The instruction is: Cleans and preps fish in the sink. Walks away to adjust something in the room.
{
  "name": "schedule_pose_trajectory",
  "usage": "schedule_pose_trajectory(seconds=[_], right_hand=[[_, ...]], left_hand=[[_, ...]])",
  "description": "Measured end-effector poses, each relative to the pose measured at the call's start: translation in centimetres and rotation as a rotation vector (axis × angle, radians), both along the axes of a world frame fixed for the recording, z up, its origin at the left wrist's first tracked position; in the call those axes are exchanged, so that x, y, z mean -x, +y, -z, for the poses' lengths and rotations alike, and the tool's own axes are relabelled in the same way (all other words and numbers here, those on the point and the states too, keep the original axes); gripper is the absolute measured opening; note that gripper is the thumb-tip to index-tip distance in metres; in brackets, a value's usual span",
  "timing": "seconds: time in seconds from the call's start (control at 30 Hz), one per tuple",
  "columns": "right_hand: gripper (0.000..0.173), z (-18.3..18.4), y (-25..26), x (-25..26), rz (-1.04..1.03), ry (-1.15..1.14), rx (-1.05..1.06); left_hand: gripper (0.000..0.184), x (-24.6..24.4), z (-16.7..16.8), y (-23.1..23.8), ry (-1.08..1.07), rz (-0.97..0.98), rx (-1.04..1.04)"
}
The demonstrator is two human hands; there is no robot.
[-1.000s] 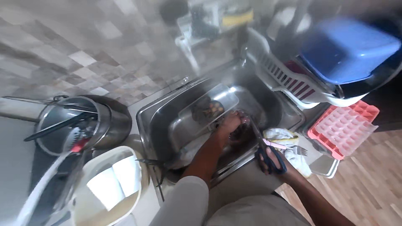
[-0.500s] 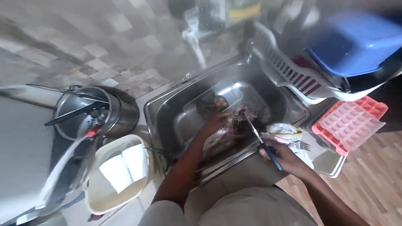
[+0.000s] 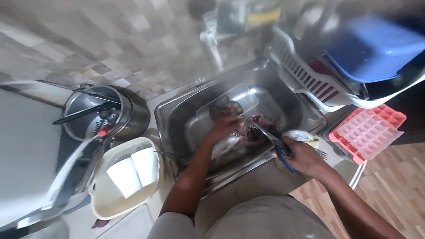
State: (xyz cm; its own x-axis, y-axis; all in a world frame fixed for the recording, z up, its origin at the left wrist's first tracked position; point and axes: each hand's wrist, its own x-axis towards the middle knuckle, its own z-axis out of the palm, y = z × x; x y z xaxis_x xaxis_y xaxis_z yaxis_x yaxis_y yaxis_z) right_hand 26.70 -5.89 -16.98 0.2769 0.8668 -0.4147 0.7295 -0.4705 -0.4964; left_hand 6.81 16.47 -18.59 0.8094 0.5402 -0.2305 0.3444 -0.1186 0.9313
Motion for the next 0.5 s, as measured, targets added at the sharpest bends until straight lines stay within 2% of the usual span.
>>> schedule_pose_trajectory(seconds=[0.27,0.5], right_hand=[[0.064,1.0,0.3,0.7,0.019,0.110,0.005],[0.057,2.0,0.1,0.6,0.032,0.169,0.030]], left_hand=[[0.024,-0.6,1.0,0.2,0.002,0.078,-0.001],[0.018,-1.4,2.9,0.2,0.051,0.088,0.138]])
